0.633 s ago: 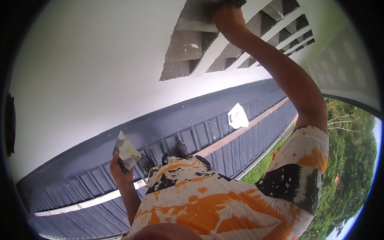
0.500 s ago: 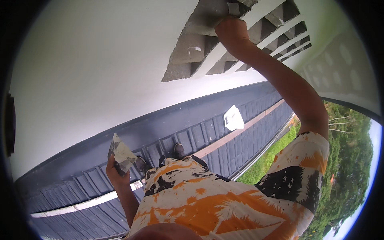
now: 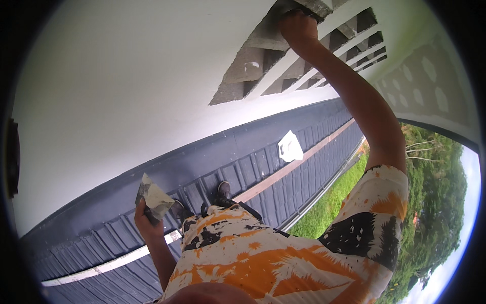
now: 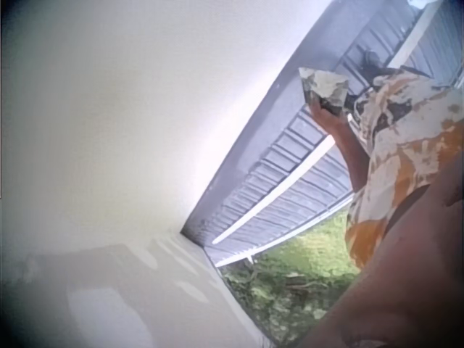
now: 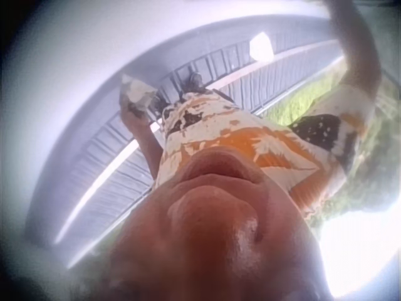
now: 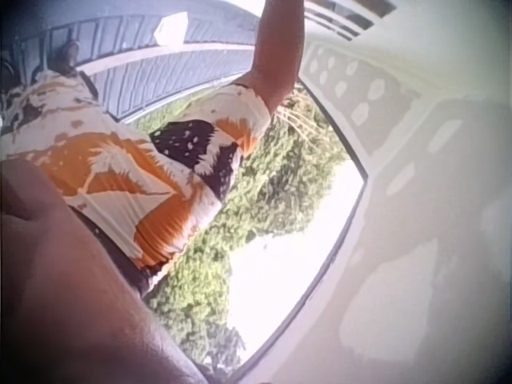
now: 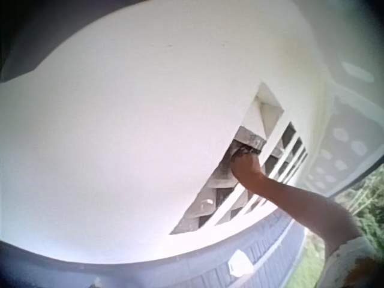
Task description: The person applies plaster to a wall vent using a small trowel and a larger hawk. They repeatedly scoop plaster from the hawk and smooth it into the vent openings.
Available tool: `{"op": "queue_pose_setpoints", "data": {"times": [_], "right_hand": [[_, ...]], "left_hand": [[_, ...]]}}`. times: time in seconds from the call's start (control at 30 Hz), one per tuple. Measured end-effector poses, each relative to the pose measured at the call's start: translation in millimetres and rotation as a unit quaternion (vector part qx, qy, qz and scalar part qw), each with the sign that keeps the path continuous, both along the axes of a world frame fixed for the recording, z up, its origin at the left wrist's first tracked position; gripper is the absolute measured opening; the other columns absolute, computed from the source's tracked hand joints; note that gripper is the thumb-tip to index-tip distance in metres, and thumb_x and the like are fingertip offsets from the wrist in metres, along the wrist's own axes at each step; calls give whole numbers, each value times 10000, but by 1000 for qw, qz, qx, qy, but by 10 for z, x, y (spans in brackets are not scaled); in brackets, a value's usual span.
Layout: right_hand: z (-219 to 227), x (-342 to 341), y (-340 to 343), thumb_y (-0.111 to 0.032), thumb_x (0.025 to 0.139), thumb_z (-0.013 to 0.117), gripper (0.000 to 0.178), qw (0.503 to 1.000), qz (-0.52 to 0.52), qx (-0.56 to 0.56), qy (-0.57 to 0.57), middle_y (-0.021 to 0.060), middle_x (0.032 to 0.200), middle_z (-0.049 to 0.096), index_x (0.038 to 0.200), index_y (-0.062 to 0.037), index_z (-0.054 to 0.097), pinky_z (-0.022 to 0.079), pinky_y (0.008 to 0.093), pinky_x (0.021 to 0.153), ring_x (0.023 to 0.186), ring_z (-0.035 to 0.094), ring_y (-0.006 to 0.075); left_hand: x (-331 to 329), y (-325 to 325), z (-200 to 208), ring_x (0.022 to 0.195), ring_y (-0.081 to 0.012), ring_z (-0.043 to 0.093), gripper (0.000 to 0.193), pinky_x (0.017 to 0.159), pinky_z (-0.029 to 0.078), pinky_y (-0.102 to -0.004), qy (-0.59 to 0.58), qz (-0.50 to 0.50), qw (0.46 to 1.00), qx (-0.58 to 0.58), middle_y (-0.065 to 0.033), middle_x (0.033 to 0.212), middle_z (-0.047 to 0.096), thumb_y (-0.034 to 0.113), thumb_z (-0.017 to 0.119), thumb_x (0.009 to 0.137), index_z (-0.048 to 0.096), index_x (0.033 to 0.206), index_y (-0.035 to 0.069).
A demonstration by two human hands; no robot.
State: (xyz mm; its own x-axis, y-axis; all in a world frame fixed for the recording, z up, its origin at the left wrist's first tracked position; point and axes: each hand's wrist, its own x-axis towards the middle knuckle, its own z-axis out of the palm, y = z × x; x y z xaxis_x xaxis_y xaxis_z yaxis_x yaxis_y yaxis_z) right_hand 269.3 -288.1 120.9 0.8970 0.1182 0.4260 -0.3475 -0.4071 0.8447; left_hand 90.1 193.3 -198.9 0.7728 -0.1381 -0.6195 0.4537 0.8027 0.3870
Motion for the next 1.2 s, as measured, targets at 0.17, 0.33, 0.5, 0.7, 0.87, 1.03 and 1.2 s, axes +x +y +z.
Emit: {"op": "queue_pose_setpoints", "data": {"times": [0.17,0.33,0.5,0.7,0.87,1.03,1.2], "right_hand": [[-23,32,-24,-121,816,618,107,992,-45,10,117,92,762,685,799,-70,710,574,367,538,715,713,233],[-83,125,106,-120,824,613,119,996,-25,-13,83,84,775,699,799,-79,722,579,378,571,740,719,254],[-55,37,-132,-116,809,614,110,996,-17,16,91,80,748,708,791,-108,723,586,379,572,719,720,237],[-164,55,-53,-132,816,615,126,997,-50,11,66,99,798,718,776,-106,732,582,394,598,764,725,246],[-95,91,-237,-132,815,619,120,989,-68,21,128,106,792,718,766,-110,726,580,401,568,761,725,249],[-52,152,-171,-128,829,601,129,997,-20,-34,73,91,778,719,774,-125,717,587,408,580,726,724,247],[-59,49,-84,-133,824,625,123,982,-82,27,169,100,808,717,780,-96,734,590,395,623,773,724,245]], "left_hand": [[47,50,39,972,-241,669,266,847,543,-376,-12,-15,1000,-6,-114,1086,660,155,543,945,579,1151,-9],[64,29,-35,971,-241,668,259,837,542,-377,-4,-10,1000,0,-111,1078,660,153,545,945,580,1144,-8],[14,77,-89,971,-244,668,262,841,540,-378,5,4,1000,0,-113,1077,659,154,549,942,579,1147,-6],[-30,55,-194,999,-243,659,295,860,534,-378,-13,13,1000,-3,-117,1095,651,154,556,933,566,1174,-15],[-30,78,-167,1006,-235,654,296,860,530,-368,-25,-3,1000,-2,-110,1104,646,157,556,930,567,1177,-6],[-55,33,-228,996,-230,656,296,849,531,-353,-16,-5,1000,0,-104,1099,649,152,544,932,567,1184,-2],[-119,40,-271,987,-232,660,299,845,538,-360,-8,7,1000,-3,-107,1098,650,144,536,931,565,1189,-4]]}}
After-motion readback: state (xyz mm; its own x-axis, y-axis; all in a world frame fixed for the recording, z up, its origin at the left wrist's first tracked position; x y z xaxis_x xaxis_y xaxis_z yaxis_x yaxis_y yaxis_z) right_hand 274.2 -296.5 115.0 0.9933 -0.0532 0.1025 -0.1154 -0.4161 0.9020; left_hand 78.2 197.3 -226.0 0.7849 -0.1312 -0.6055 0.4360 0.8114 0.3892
